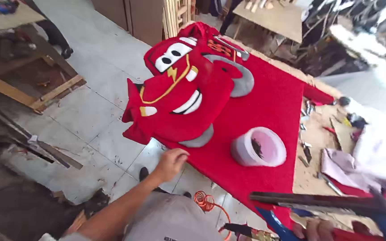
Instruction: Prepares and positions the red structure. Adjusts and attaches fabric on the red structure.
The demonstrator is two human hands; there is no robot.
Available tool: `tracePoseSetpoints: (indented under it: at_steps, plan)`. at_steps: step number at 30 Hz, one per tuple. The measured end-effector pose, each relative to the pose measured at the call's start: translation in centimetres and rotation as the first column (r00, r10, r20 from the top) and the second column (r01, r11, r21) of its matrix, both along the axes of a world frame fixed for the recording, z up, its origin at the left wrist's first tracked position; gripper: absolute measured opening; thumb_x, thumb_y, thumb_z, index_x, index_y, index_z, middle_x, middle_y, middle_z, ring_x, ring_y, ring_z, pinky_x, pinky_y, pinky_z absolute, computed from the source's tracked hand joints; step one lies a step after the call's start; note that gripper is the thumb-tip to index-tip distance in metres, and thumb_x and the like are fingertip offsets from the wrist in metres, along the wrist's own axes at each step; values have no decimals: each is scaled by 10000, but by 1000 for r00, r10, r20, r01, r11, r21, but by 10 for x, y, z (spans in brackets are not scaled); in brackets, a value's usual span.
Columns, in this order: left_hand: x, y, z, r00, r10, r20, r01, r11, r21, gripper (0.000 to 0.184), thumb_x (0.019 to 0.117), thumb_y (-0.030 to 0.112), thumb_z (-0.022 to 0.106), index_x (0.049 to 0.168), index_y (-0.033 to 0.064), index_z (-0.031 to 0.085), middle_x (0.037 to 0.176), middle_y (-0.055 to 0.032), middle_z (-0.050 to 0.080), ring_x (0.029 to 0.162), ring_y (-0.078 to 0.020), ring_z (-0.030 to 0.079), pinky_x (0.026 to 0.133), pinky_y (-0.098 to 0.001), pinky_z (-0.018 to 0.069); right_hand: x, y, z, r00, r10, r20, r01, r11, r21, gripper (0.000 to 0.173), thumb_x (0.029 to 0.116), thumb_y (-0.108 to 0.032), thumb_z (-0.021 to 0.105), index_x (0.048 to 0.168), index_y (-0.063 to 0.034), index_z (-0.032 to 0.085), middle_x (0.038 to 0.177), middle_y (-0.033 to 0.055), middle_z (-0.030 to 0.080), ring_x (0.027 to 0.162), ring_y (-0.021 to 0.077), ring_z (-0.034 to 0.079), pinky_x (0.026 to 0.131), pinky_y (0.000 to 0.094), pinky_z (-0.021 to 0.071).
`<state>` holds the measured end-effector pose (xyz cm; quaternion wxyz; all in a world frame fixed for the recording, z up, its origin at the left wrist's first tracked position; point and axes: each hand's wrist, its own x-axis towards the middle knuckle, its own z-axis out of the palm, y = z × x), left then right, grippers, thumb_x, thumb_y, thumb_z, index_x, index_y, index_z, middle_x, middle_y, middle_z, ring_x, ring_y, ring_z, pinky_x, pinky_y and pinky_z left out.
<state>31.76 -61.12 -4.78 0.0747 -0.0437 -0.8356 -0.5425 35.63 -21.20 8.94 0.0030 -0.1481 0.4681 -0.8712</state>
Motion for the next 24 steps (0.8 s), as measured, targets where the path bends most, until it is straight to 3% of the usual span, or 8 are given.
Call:
tracePoseSetpoints:
  at_steps: [3,6,10,12,15,18,21,24]
  plan:
    - [8,-138,-20,949,311,54,-312,950,24,327,1054,238,494,1160,20,713,1038,-96,755,959,-165,732,902,-411,609,-38,-86,-5,987,37,155,-58,990,132,470,838,-535,715,1165,-199,727,981,8,730,915,171,704,856,394,582]
    - [-1,-245,-27,864,495,98,-500,865,41,370,1062,271,454,1169,18,701,1007,-104,753,915,-181,731,850,-423,606,-80,-174,-2,980,-78,184,10,938,348,396,901,-488,718,1186,-216,673,987,83,750,887,248,737,798,443,626]
    - [-45,-346,-28,854,496,156,-509,859,60,395,1067,296,429,1170,25,697,1001,-96,752,908,-160,730,850,-398,602,-138,-270,-3,977,-69,200,-38,873,487,645,814,-326,786,1362,-134,505,1062,133,710,915,279,722,778,447,628]
    - [-86,-379,-30,888,420,189,-439,896,70,389,1072,294,433,1182,27,693,1011,-91,751,919,-157,728,866,-391,599,-166,-308,-1,979,-126,163,-4,781,624,657,860,-259,722,1414,-93,410,1085,135,713,930,281,732,799,447,636]
    - [-167,-418,-38,929,303,212,-329,940,96,377,1071,300,448,1183,41,697,1014,-84,749,929,-164,725,883,-411,594,-212,-362,-6,976,-215,19,99,523,847,684,906,-190,682,1491,5,388,1137,122,716,958,238,732,827,408,641]
    - [-256,-446,-54,948,182,259,-216,970,109,343,1080,278,461,1196,50,689,1025,-95,745,942,-195,724,897,-467,586,-270,-412,-32,950,-271,-157,194,112,975,745,877,-234,737,1527,-34,432,1166,94,723,931,138,728,806,339,636]
    - [-325,-452,-88,899,-33,437,-35,989,145,328,1091,275,470,1227,53,670,1070,-122,735,983,-232,718,918,-503,572,-323,-448,-75,908,-342,-241,148,-277,950,715,873,-326,758,1516,-145,504,1184,131,723,990,244,717,858,512,586]
    - [-368,-441,-130,753,-309,581,168,944,285,371,1082,307,484,1272,35,651,1165,-161,711,1088,-270,689,983,-523,536,-353,-483,-103,871,-403,-280,52,-492,869,664,870,-360,734,1475,-149,562,1282,208,654,1154,385,635,939,625,496]
